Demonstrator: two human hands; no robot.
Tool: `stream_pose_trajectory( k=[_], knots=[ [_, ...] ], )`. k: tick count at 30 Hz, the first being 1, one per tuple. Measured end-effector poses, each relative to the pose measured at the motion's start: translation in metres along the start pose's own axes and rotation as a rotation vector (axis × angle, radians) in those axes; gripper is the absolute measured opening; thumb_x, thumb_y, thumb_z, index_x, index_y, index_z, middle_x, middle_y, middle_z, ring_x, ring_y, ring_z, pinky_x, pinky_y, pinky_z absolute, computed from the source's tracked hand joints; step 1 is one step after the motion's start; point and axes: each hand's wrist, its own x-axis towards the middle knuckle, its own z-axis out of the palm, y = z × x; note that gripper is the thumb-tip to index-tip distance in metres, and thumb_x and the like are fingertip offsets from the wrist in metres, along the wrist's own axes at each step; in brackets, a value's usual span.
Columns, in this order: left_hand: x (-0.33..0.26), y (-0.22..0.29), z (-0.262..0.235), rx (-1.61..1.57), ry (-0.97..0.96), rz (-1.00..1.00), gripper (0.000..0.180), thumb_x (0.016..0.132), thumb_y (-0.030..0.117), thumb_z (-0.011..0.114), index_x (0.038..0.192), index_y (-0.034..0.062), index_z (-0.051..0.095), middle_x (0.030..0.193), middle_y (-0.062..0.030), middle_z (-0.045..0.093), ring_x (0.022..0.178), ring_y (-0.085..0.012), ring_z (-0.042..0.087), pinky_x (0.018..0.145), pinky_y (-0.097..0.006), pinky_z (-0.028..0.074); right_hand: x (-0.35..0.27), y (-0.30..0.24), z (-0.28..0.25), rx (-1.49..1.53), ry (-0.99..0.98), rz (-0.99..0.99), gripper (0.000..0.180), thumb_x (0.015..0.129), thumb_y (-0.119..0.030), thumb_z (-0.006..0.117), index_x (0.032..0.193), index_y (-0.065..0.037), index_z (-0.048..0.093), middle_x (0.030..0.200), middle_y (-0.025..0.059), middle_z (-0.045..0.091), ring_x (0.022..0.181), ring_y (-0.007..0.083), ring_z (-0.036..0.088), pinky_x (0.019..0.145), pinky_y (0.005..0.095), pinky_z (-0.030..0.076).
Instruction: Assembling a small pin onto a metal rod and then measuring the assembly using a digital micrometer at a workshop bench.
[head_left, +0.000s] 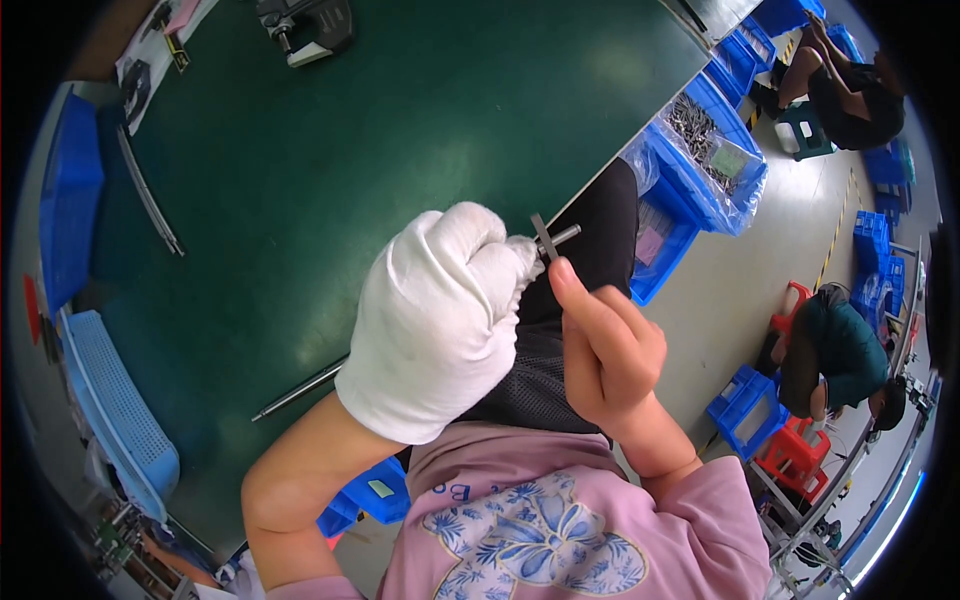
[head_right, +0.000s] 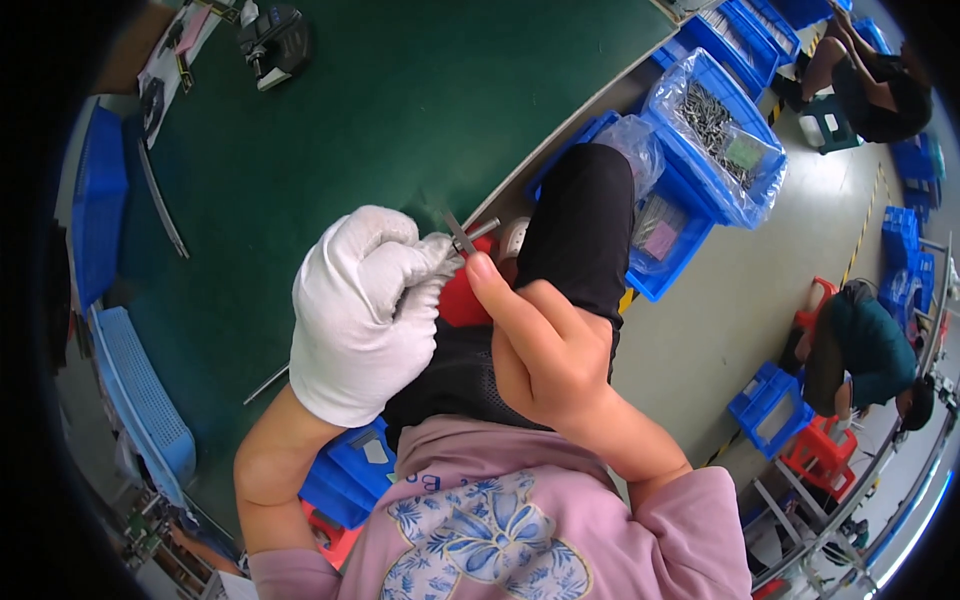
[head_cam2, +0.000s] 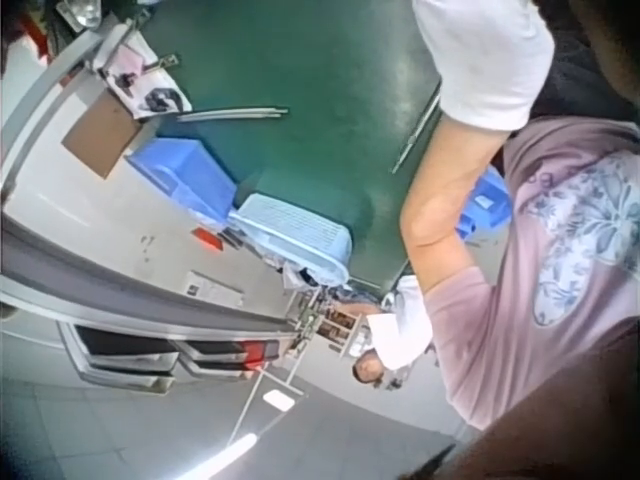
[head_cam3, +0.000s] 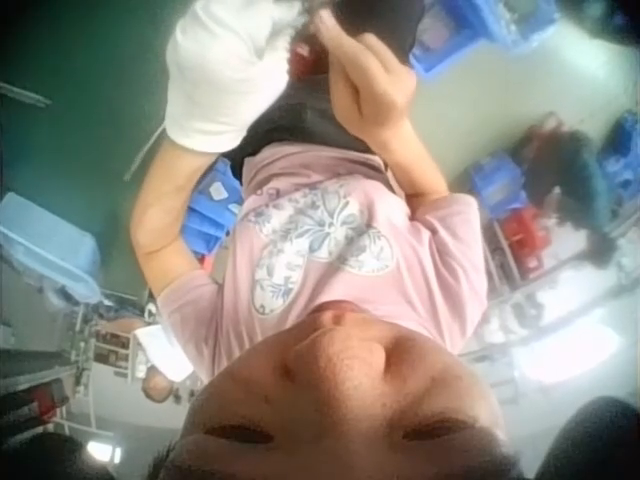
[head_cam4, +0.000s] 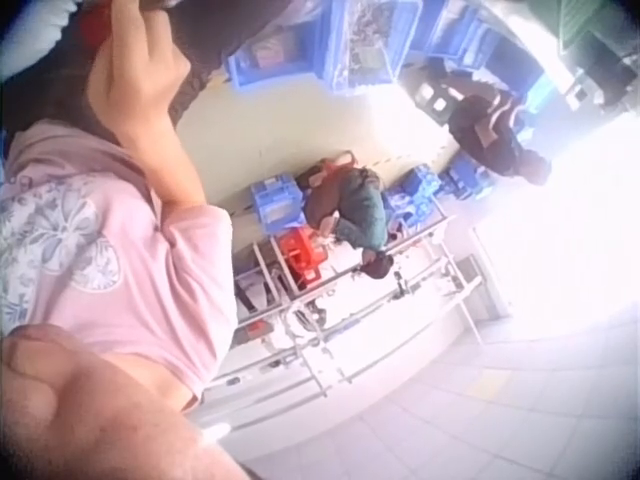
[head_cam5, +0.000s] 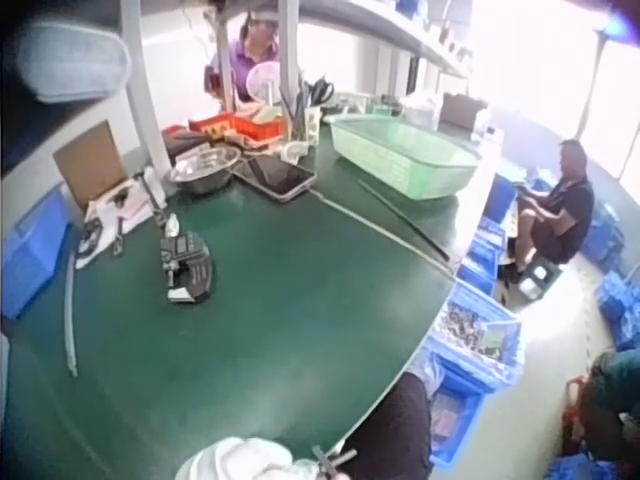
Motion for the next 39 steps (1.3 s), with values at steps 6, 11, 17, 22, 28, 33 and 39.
stream_pose_trajectory(
  k=[6,11,17,22,28,33,39],
  knots=[
    [-0.002,-0.001,0.002,-0.013,0.016,-0.008,0.015,0.062,-0.001,0.065,0.075,0.0049,0.06,0.077,-0.0075,0.053,0.066,-0.0274,0.054,0.055,-0.037,0.045,0.003,-0.001,0.0,-0.038,-0.02,-0.009,0.047,0.064,0.012,0.056,0.109,0.002,0.063,0.057,0.0039,0.041,0.043,0.0145,0.042,0.04,0.0252,0.035],
    [-0.002,0.0,0.001,-0.023,0.018,-0.026,0.014,0.064,0.0,0.066,0.075,0.0053,0.06,0.077,-0.0074,0.053,0.066,-0.0272,0.054,0.056,-0.037,0.045,0.011,0.004,0.007,-0.009,0.041,-0.062,0.045,0.064,0.012,0.056,0.108,0.002,0.063,0.058,0.0043,0.043,0.043,0.0146,0.043,0.04,0.0257,0.034],
    [-0.001,0.0,0.002,-0.042,0.015,-0.043,0.014,0.064,0.0,0.066,0.074,0.0054,0.058,0.076,-0.0075,0.053,0.064,-0.0277,0.053,0.054,-0.038,0.044,0.007,0.007,0.005,-0.02,0.019,-0.068,0.049,0.062,0.012,0.055,0.11,0.002,0.062,0.059,0.0041,0.042,0.042,0.0147,0.041,0.039,0.0259,0.034],
    [-0.004,0.0,0.004,-0.035,0.025,-0.022,0.014,0.064,0.0,0.067,0.073,0.0055,0.058,0.075,-0.0076,0.052,0.064,-0.0281,0.053,0.054,-0.038,0.044,0.001,0.005,0.002,-0.01,0.002,-0.047,0.05,0.062,0.012,0.055,0.11,0.002,0.062,0.058,0.0039,0.04,0.041,0.0145,0.04,0.039,0.0259,0.033],
    [-0.003,0.001,0.005,-0.03,0.037,-0.025,0.013,0.064,0.0,0.066,0.072,0.0051,0.058,0.076,-0.0074,0.053,0.064,-0.028,0.053,0.054,-0.038,0.044,-0.003,0.004,0.002,-0.022,0.015,-0.047,0.048,0.061,0.013,0.055,0.107,0.003,0.064,0.056,0.0034,0.038,0.041,0.014,0.039,0.038,0.026,0.032],
    [-0.002,0.002,0.003,-0.031,0.028,-0.016,0.013,0.063,0.0,0.066,0.072,0.005,0.058,0.076,-0.0078,0.054,0.064,-0.028,0.053,0.054,-0.038,0.044,0.014,0.002,0.004,0.003,0.019,-0.05,0.048,0.06,0.014,0.055,0.106,0.003,0.064,0.053,0.0025,0.035,0.039,0.014,0.036,0.037,0.0266,0.03],
    [0.0,0.003,0.001,-0.034,0.021,-0.025,0.013,0.062,-0.001,0.066,0.072,0.0044,0.059,0.076,-0.008,0.054,0.063,-0.028,0.053,0.053,-0.038,0.044,0.002,-0.002,-0.008,-0.04,-0.049,0.013,0.053,0.061,0.012,0.055,0.112,0.0,0.062,0.056,0.0038,0.037,0.039,0.0153,0.037,0.037,0.0276,0.032]
  ],
)
